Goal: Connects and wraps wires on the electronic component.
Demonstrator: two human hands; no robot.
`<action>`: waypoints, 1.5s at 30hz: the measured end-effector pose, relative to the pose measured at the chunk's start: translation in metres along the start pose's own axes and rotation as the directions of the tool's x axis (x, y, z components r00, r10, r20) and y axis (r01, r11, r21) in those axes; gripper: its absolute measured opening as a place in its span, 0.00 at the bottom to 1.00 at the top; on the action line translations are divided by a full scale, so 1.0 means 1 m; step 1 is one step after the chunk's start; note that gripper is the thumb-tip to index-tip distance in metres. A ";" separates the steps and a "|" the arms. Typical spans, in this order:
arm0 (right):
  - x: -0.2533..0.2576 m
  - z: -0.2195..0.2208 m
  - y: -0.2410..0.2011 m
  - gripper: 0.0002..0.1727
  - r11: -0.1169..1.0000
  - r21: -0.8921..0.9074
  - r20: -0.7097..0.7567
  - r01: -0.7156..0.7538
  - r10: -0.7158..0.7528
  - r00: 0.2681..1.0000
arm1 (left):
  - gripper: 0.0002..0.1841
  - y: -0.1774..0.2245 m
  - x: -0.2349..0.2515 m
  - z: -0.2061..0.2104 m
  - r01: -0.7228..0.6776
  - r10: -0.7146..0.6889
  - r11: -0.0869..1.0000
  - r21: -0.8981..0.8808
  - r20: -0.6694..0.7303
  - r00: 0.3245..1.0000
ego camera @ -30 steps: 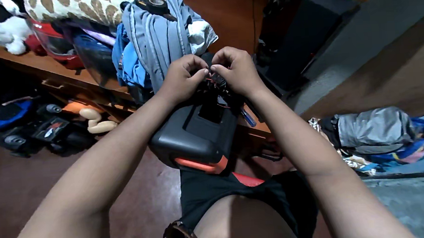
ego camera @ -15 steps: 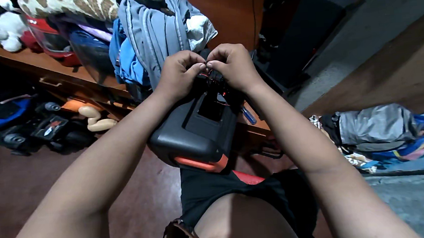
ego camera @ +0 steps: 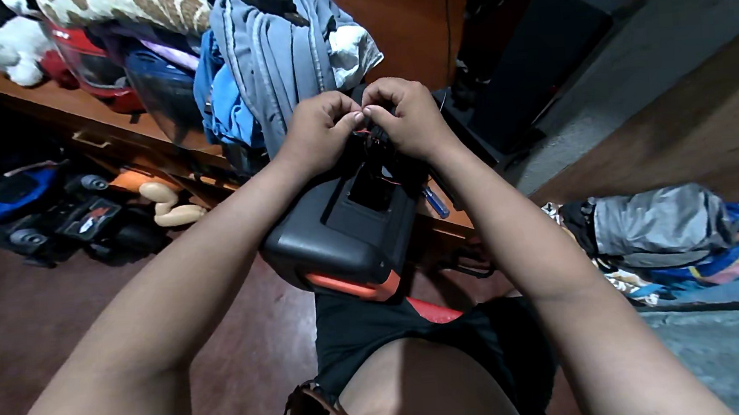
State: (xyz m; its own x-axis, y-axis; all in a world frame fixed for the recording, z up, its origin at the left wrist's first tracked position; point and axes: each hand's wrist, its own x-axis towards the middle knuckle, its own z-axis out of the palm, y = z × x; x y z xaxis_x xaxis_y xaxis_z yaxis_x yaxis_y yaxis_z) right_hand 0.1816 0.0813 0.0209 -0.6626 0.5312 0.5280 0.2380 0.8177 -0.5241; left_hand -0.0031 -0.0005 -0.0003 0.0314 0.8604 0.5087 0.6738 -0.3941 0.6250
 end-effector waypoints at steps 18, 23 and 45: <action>0.002 -0.003 -0.005 0.11 0.986 0.123 -0.057 -0.114 0.122 0.991 | 0.08 -0.007 0.000 0.002 -0.067 0.056 0.983 -0.168 -0.073 0.996; 0.002 -0.002 -0.007 0.07 0.982 0.097 -0.053 -0.160 0.166 0.985 | 0.10 -0.005 -0.001 0.001 -0.056 0.040 0.981 -0.184 -0.088 0.995; 0.003 0.005 -0.010 0.04 0.963 0.221 -0.012 -0.155 0.162 0.987 | 0.08 -0.002 -0.003 0.001 -0.017 -0.003 0.982 -0.187 -0.106 0.994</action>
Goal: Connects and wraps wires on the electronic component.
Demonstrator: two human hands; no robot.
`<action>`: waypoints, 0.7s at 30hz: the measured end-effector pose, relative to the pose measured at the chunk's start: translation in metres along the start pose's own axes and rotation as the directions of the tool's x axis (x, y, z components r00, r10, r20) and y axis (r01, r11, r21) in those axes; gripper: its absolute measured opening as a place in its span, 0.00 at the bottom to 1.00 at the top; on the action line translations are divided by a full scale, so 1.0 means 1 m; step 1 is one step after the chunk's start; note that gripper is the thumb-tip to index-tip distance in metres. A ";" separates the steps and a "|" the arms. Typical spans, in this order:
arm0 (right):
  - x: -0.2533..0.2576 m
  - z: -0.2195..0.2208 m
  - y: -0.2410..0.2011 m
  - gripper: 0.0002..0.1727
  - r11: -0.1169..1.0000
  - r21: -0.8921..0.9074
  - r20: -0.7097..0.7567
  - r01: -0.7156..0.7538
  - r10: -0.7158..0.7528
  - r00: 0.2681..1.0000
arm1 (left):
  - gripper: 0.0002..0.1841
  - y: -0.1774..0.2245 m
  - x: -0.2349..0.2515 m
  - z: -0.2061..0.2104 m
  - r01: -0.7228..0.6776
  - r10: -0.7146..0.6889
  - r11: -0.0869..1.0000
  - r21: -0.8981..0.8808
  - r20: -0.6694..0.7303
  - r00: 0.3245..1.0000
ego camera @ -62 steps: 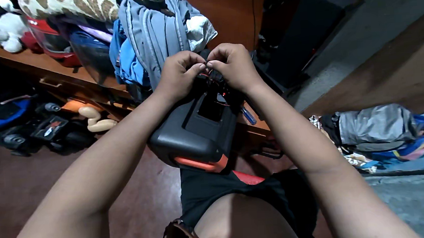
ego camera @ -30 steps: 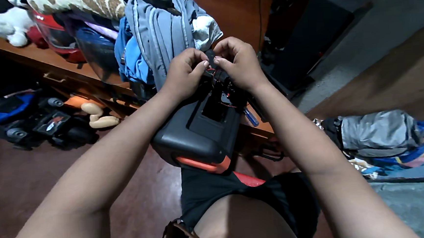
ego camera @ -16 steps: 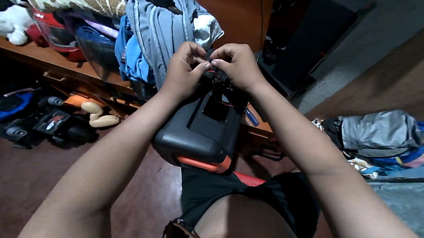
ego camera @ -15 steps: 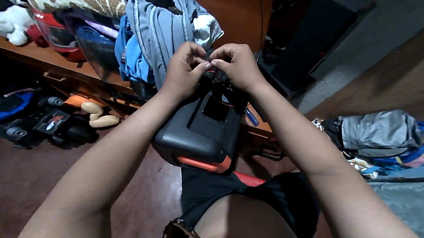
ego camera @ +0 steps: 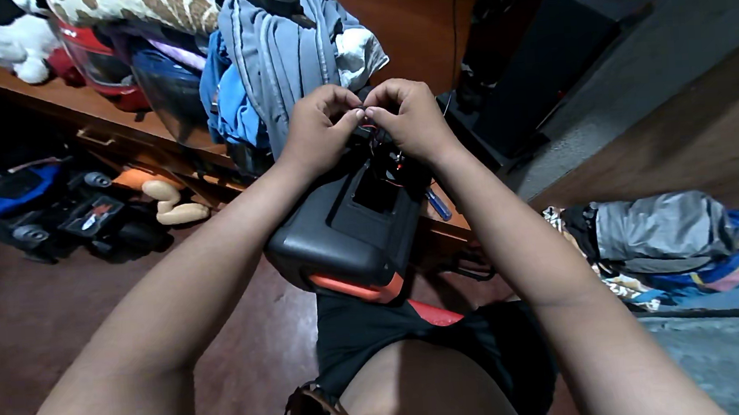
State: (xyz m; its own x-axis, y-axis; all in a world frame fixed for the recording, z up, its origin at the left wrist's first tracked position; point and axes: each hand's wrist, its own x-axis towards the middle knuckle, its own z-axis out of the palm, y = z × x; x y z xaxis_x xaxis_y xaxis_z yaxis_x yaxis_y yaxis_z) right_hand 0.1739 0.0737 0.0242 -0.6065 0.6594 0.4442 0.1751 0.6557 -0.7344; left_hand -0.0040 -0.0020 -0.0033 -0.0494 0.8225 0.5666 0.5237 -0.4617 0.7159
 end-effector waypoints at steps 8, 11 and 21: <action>0.001 0.000 0.000 0.05 1.000 0.008 0.020 0.023 -0.023 1.000 | 0.06 -0.001 0.000 0.000 0.029 -0.029 1.000 -0.008 -0.007 1.000; 0.000 0.000 -0.001 0.05 0.999 0.027 0.015 0.029 -0.029 0.999 | 0.06 -0.001 0.001 0.001 0.035 -0.035 0.999 -0.032 0.000 0.999; 0.003 0.000 -0.001 0.06 1.000 -0.004 0.041 0.023 -0.023 0.999 | 0.06 -0.003 0.000 -0.001 0.019 -0.020 0.998 -0.053 -0.012 1.000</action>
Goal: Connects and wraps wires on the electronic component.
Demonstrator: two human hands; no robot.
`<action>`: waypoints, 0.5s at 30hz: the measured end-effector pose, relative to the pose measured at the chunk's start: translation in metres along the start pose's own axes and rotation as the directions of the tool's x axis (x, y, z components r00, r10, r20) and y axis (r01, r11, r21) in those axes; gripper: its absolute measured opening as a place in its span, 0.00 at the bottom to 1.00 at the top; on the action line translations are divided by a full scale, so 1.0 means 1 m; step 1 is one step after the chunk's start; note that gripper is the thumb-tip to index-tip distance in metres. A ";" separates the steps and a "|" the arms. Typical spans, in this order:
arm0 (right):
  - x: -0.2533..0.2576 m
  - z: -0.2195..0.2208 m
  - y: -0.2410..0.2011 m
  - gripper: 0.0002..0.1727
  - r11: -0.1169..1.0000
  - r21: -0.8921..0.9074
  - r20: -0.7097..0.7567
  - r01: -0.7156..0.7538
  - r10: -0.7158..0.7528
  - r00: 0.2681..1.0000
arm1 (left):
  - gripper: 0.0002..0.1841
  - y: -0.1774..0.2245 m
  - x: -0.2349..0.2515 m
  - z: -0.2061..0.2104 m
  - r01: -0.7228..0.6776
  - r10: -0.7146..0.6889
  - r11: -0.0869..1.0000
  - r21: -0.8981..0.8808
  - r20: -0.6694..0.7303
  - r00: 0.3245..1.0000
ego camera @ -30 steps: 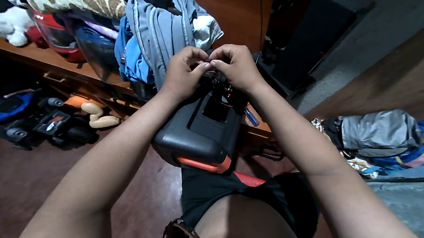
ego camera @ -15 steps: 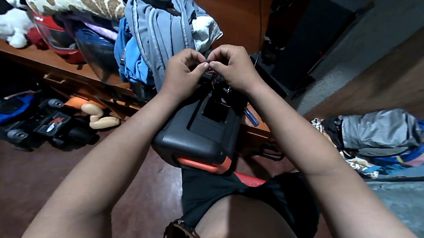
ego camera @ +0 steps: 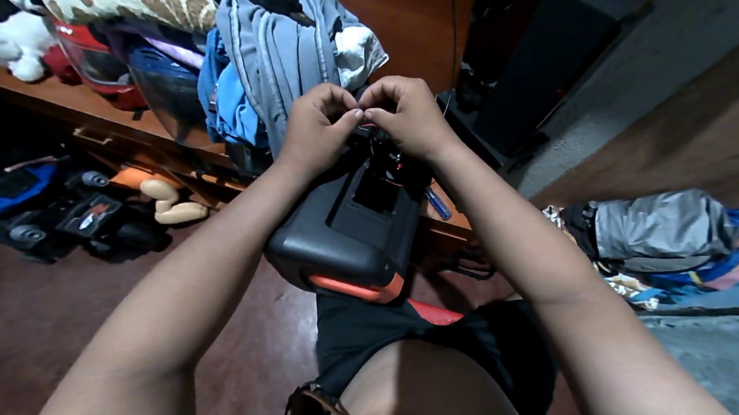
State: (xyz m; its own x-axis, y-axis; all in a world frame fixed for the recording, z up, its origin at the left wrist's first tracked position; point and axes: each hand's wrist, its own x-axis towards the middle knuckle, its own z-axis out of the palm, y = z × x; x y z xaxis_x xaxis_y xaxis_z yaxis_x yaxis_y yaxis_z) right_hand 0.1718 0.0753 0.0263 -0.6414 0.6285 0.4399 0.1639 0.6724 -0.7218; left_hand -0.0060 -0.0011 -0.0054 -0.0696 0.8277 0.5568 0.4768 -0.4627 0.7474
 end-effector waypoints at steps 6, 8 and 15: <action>0.000 0.002 -0.004 0.09 0.994 -0.103 -0.001 -0.032 0.032 1.000 | 0.06 0.000 0.000 0.000 -0.012 0.012 1.000 -0.006 0.005 1.000; 0.000 0.003 -0.005 0.08 0.990 -0.135 -0.008 -0.036 0.035 0.999 | 0.06 -0.001 0.001 0.000 -0.009 0.009 1.000 -0.004 0.005 1.000; -0.001 0.006 -0.005 0.08 0.987 -0.161 -0.034 -0.027 0.021 0.999 | 0.06 0.000 0.001 -0.001 0.019 -0.019 1.000 -0.004 0.003 1.000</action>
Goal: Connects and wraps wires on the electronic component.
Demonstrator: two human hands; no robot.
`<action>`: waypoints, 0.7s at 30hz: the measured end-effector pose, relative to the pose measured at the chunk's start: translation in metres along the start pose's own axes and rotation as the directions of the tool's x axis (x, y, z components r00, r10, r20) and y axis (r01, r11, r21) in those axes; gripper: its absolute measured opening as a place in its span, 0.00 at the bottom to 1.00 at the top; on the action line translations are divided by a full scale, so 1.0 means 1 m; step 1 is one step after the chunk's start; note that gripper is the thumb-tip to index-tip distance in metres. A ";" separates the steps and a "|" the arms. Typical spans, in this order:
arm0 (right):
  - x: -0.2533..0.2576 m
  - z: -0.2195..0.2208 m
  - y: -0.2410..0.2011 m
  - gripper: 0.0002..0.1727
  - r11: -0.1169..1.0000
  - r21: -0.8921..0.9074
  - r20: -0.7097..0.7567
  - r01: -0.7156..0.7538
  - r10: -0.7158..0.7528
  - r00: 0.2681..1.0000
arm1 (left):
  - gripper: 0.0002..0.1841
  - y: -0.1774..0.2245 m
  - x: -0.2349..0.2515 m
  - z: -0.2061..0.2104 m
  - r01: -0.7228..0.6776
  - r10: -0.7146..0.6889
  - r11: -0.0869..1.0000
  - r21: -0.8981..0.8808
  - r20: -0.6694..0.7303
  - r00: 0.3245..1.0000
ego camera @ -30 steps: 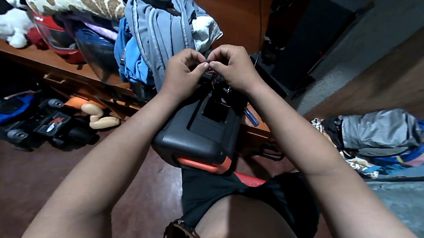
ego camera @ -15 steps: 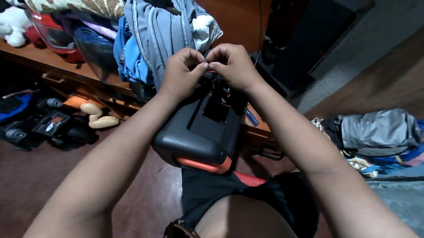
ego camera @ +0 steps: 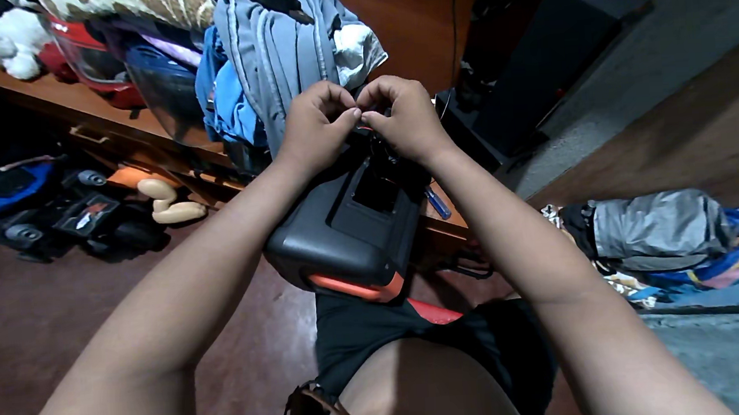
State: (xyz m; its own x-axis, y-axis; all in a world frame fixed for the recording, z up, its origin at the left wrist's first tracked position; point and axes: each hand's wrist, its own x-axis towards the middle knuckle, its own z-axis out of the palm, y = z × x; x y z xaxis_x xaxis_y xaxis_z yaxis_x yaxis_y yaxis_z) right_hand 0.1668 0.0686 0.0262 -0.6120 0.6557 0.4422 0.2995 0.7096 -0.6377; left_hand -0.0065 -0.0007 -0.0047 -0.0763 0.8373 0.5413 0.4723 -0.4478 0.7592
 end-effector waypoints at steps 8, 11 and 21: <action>-0.002 0.003 0.001 0.08 0.999 -0.007 -0.045 0.051 -0.052 0.998 | 0.06 -0.002 0.000 0.002 -0.049 0.050 0.998 0.030 -0.040 0.998; -0.002 0.004 0.002 0.08 0.999 -0.014 -0.036 0.050 -0.051 0.998 | 0.05 -0.004 0.000 0.001 -0.067 0.070 0.997 0.048 -0.049 0.996; -0.004 0.002 0.001 0.06 0.996 -0.037 -0.017 0.083 -0.083 0.996 | 0.04 -0.003 -0.001 -0.002 0.005 -0.007 0.998 -0.061 -0.038 0.999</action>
State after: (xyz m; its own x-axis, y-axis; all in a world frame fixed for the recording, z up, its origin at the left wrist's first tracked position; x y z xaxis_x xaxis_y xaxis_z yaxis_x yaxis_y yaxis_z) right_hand 0.1678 0.0664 0.0227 -0.6221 0.5986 0.5047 0.2751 0.7706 -0.5749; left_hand -0.0094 -0.0010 -0.0065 -0.1128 0.8281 0.5491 0.4178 -0.4619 0.7824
